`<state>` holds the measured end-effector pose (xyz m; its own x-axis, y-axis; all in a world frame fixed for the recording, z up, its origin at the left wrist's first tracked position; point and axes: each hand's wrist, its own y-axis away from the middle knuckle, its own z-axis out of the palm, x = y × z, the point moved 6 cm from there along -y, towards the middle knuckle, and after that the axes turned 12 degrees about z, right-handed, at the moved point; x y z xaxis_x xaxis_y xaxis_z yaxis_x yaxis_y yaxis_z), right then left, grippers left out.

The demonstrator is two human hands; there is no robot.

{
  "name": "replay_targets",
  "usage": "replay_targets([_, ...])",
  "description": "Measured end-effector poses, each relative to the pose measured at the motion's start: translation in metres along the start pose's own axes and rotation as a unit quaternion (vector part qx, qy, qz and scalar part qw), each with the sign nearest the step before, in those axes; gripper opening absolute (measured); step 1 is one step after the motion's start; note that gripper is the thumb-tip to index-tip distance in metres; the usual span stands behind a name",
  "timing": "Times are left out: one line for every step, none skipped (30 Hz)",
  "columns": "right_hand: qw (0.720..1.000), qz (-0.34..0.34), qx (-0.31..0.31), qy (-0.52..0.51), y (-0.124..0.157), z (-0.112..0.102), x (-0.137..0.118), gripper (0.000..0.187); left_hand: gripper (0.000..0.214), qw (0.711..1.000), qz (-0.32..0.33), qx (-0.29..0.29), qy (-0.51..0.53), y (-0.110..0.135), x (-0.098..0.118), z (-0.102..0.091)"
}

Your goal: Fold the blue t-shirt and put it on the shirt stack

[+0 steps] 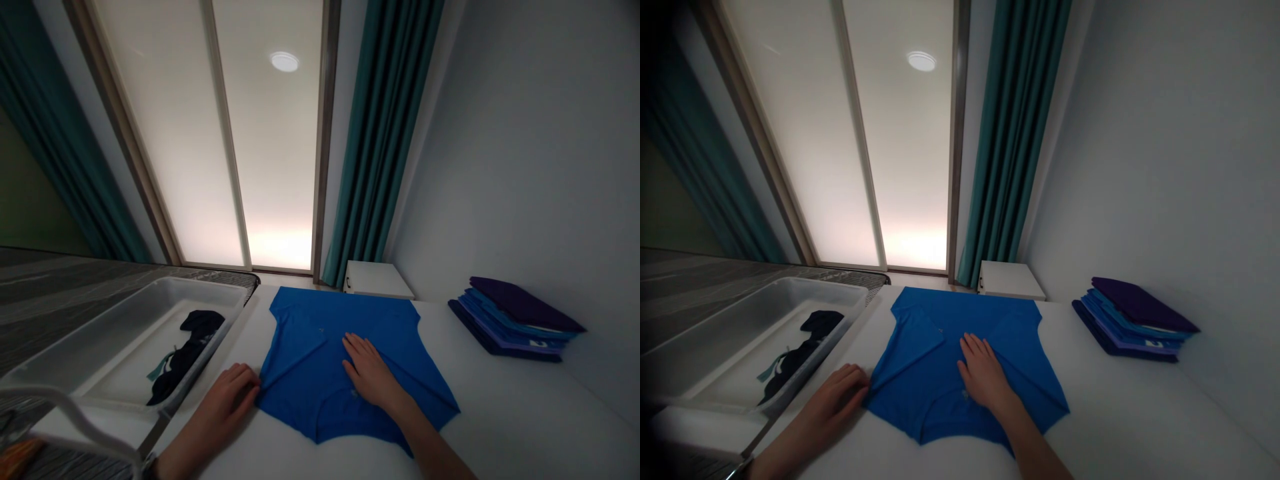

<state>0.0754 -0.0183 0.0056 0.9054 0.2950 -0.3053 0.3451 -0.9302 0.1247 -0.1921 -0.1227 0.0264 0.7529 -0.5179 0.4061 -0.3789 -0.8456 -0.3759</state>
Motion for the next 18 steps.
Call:
replay_targets([1.000,-0.004,0.002,-0.001,0.001,0.000,0.000,0.061,0.023,1.000,-0.002,0.006,0.004,0.000,-0.001,-0.001])
replay_targets([1.000,-0.009,0.005,-0.002,0.002,0.000,-0.001,0.060,0.023,1.000,-0.002,0.012,0.007,-0.001,-0.001,-0.002])
replay_targets([1.000,-0.013,0.008,-0.002,0.003,0.000,-0.003,0.059,0.023,1.000,-0.001,0.017,0.008,-0.003,-0.001,-0.003])
replay_targets([1.000,-0.018,0.012,-0.003,0.003,0.001,-0.005,0.058,0.023,1.000,-0.001,0.022,0.006,-0.007,-0.001,-0.005])
replay_targets([1.000,-0.022,0.016,-0.003,0.004,0.001,-0.006,0.057,0.023,1.000,-0.001,0.025,0.000,-0.011,0.000,-0.007])
replay_targets([0.999,-0.025,0.020,-0.003,0.004,0.001,-0.008,0.056,0.023,1.000,-0.003,0.028,-0.008,-0.018,0.000,-0.009])
replay_targets([0.999,-0.028,0.024,-0.004,0.005,0.001,-0.010,0.055,0.023,0.999,-0.005,0.031,-0.018,-0.025,0.000,-0.011])
replay_targets([0.999,-0.029,0.025,-0.004,0.005,0.001,-0.010,0.055,0.024,0.999,-0.006,0.035,-0.028,-0.034,0.000,-0.013])
replay_targets([0.999,-0.030,0.026,-0.005,0.005,0.001,-0.011,0.055,0.024,0.998,-0.008,0.040,-0.038,-0.044,-0.002,-0.015])
replay_targets([0.999,-0.029,0.026,-0.006,0.006,0.001,-0.011,0.055,0.023,0.998,-0.003,0.039,-0.045,-0.055,-0.005,-0.015])
replay_targets([0.999,-0.028,0.025,-0.007,0.006,0.000,-0.011,0.055,0.023,0.998,-0.002,0.037,-0.054,-0.066,-0.010,-0.014])
replay_targets([0.999,-0.027,0.024,-0.007,0.006,0.000,-0.011,0.055,0.022,0.997,-0.004,0.036,-0.065,-0.077,-0.017,-0.012])
replay_targets([0.999,-0.028,0.023,-0.008,0.007,-0.001,-0.011,0.055,0.022,0.996,-0.008,0.035,-0.077,-0.087,-0.026,-0.010])
replay_targets([0.999,-0.029,0.022,-0.009,0.007,-0.001,-0.012,0.054,0.023,0.995,-0.016,0.035,-0.092,-0.097,-0.036,-0.007])
replay_targets([0.999,-0.030,0.021,-0.009,0.007,-0.001,-0.012,0.054,0.022,0.993,-0.025,0.035,-0.107,-0.107,-0.047,-0.004])
replay_targets([0.999,-0.032,0.021,-0.009,0.008,-0.001,-0.012,0.054,0.024,0.992,-0.034,0.035,-0.119,-0.114,-0.059,-0.001])
replay_targets([0.999,-0.034,0.021,-0.010,0.008,-0.001,-0.012,0.053,0.026,0.990,-0.047,0.035,-0.130,-0.121,-0.070,0.003])
replay_targets([0.999,-0.035,0.023,-0.012,0.008,-0.001,-0.012,0.053,0.026,0.988,-0.066,0.034,-0.138,-0.126,-0.080,0.006])
